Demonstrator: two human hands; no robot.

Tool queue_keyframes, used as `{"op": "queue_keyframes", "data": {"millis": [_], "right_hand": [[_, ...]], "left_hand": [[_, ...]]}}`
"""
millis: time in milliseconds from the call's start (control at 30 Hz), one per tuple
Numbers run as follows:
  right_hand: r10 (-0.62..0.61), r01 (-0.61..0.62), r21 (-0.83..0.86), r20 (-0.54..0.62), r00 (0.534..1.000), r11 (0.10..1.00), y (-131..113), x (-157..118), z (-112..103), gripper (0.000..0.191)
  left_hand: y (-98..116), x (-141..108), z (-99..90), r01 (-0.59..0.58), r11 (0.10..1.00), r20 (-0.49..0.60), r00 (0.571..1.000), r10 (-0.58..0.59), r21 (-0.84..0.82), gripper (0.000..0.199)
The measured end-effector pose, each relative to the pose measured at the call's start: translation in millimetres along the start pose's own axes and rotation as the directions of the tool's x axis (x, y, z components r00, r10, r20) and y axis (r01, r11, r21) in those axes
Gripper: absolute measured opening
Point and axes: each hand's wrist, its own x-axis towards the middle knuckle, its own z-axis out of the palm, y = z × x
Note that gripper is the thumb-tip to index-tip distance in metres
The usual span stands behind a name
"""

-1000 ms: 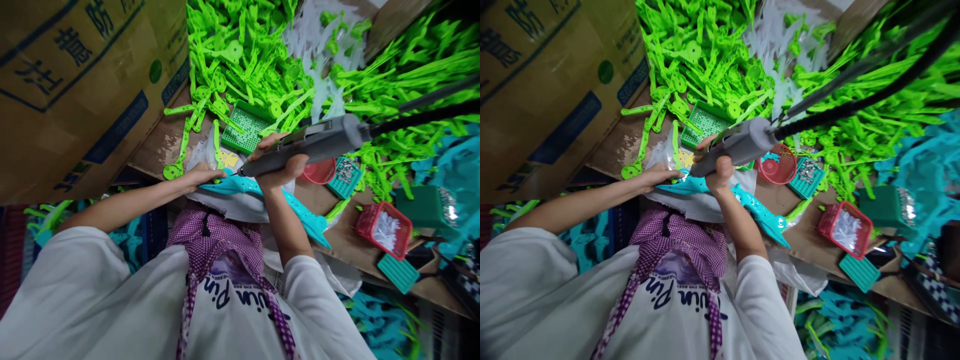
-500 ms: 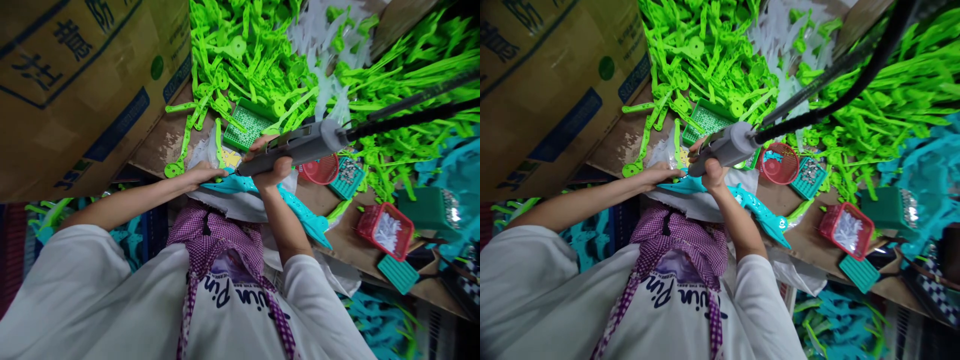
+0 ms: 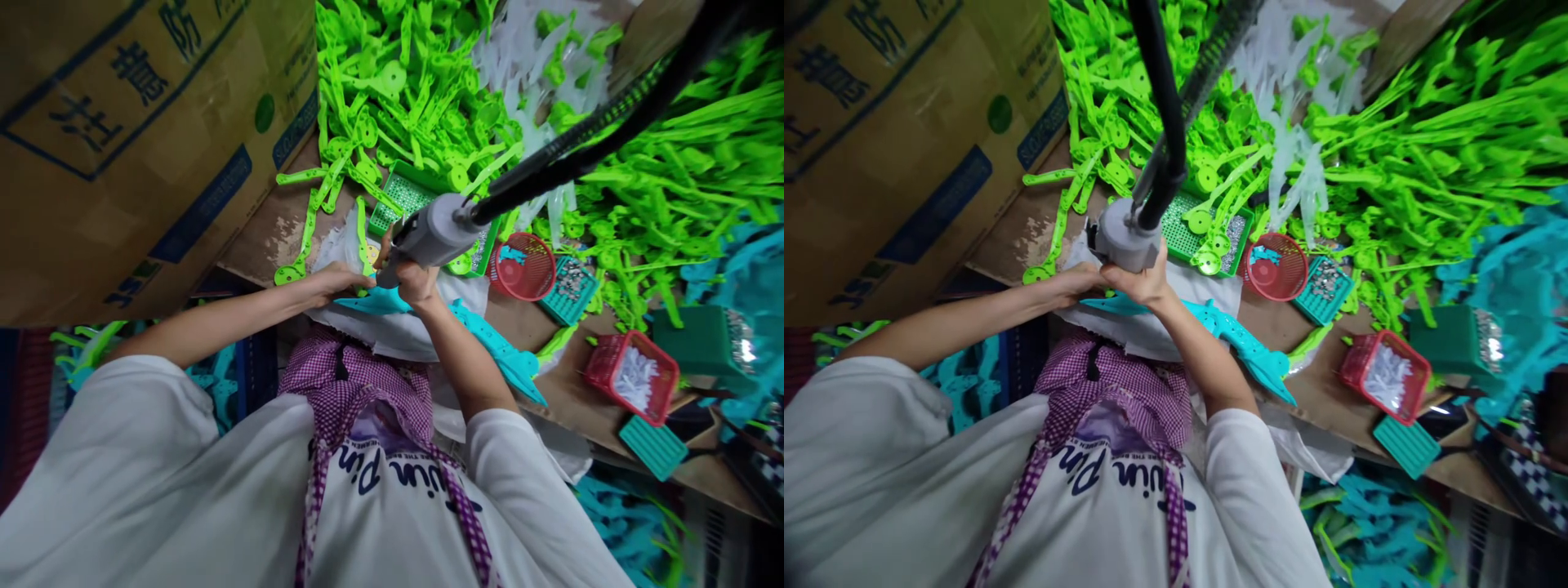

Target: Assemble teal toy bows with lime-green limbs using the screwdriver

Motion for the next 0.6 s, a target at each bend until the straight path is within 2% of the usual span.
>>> {"op": "queue_keyframes", "data": {"millis": [67, 167, 267, 333, 400, 467, 533, 600], "right_hand": [[-0.039, 0.041, 0.020, -0.052, 0.998, 0.999, -5.1, -0.2, 3.0, 0.078], [-0.110, 0.133, 0.093, -0.223, 0.969, 0.987, -22.3, -2.8, 1.5, 0.070], [-0.190, 0.268, 0.104, -0.469, 0.863, 0.958, -44.1, -8.2, -12.3, 0.054], [-0.238, 0.324, 0.063, -0.549, 0.801, 0.944, -53.3, -10.6, -26.3, 0.051], [-0.236, 0.296, 0.014, -0.570, 0.787, 0.955, -54.9, -9.8, -40.9, 0.054], [-0.197, 0.229, -0.026, -0.615, 0.764, 0.973, -50.8, -4.6, -53.0, 0.058], [-0.163, 0.179, -0.046, -0.665, 0.729, 0.983, -45.0, 5.8, -60.2, 0.060], [-0.163, 0.173, -0.051, -0.665, 0.729, 0.984, -40.4, 21.0, -61.6, 0.060]], "left_hand": [[0.3, 0.0, -1.9, -0.034, 0.999, -0.004, 0.999, 0.034, 0.029, 0.025], [-0.8, -3.1, -7.6, -0.074, 0.997, 0.065, 0.995, 0.074, 0.000, 0.029], [-13.1, -10.3, -14.2, -0.148, 0.986, 0.125, 0.980, 0.158, -0.080, 0.035], [-30.2, -16.2, -17.1, -0.310, 0.950, 0.040, 0.949, 0.311, -0.042, 0.046], [-50.7, -21.9, -18.5, -0.460, 0.879, -0.103, 0.876, 0.472, 0.123, 0.059], [-68.2, -26.8, -18.3, -0.525, 0.783, -0.199, 0.772, 0.603, 0.334, 0.056], [-78.2, -30.3, -16.6, -0.541, 0.669, -0.203, 0.680, 0.705, 0.510, 0.039], [-80.5, -32.2, -13.9, -0.543, 0.567, -0.159, 0.621, 0.768, 0.620, 0.023]]}}
